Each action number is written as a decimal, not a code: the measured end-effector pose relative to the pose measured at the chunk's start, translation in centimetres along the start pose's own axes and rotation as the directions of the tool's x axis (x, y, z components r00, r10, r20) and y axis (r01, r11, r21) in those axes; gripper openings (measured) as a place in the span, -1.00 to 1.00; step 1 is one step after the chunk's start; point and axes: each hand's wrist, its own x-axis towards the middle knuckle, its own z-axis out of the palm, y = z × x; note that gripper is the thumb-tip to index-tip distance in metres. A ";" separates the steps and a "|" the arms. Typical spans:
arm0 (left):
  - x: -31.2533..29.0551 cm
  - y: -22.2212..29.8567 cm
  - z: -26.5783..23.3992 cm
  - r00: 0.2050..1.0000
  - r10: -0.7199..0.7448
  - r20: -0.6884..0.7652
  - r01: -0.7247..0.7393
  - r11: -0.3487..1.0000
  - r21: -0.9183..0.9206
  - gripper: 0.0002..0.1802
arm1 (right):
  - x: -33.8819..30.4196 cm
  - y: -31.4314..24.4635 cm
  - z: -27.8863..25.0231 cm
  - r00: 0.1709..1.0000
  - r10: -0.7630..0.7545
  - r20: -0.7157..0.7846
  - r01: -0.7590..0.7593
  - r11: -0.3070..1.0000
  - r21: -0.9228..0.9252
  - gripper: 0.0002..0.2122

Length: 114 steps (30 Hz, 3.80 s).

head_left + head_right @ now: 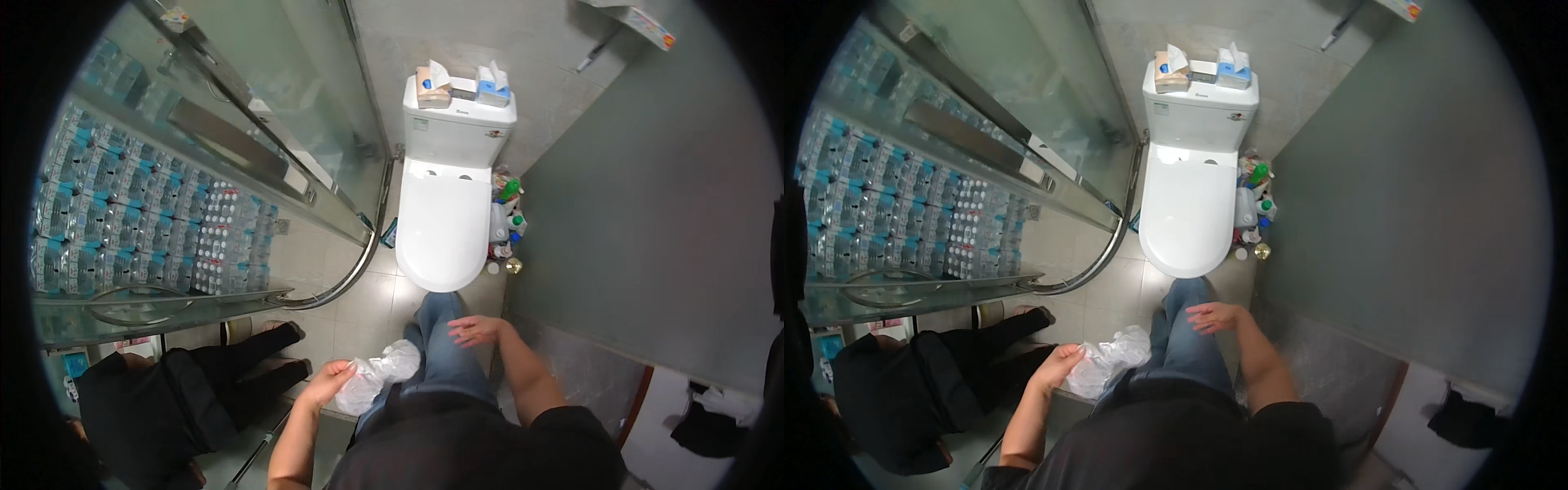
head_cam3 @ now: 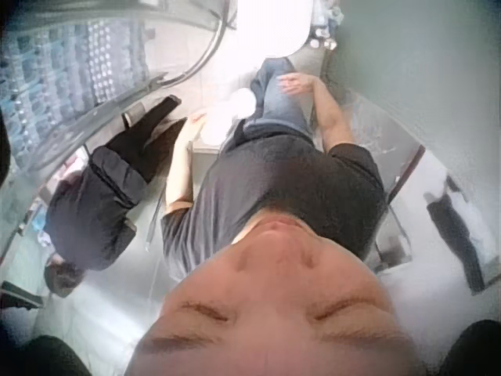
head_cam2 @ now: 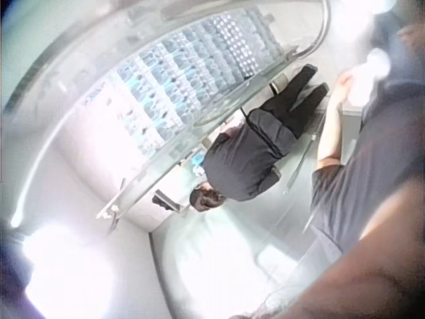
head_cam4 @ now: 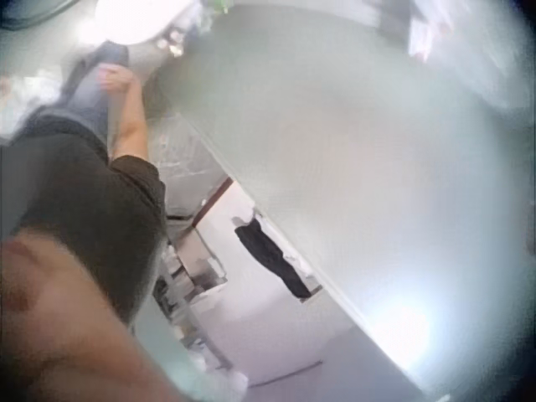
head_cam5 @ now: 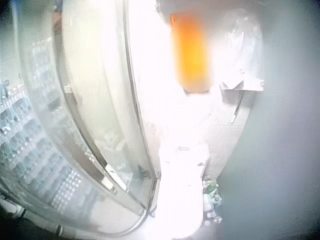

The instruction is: The person retrieves disposable toilet seat covers from a plastic bag in a cluttered room, then moves into a bathroom and places the covers over the toilet seat, smoothing them into place. The person handles the covers one at a time and adjusts them around the seat rim.

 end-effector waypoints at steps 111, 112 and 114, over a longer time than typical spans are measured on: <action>15.0 41.8 5.3 0.385 0.254 0.887 -0.705 0.701 0.106 -0.80 | -12.7 -44.0 8.0 0.898 0.217 0.382 0.271 0.409 -0.871 -0.60; 15.2 41.7 4.9 0.373 0.333 0.866 -0.700 0.714 0.027 -0.80 | -13.3 -43.7 7.2 0.887 0.150 0.436 0.359 0.369 -0.857 -0.63; 14.9 41.0 4.5 0.458 0.466 0.757 -0.626 0.774 -0.098 -0.73 | -15.4 -43.0 6.1 0.836 -0.090 0.542 0.535 0.359 -0.765 -0.71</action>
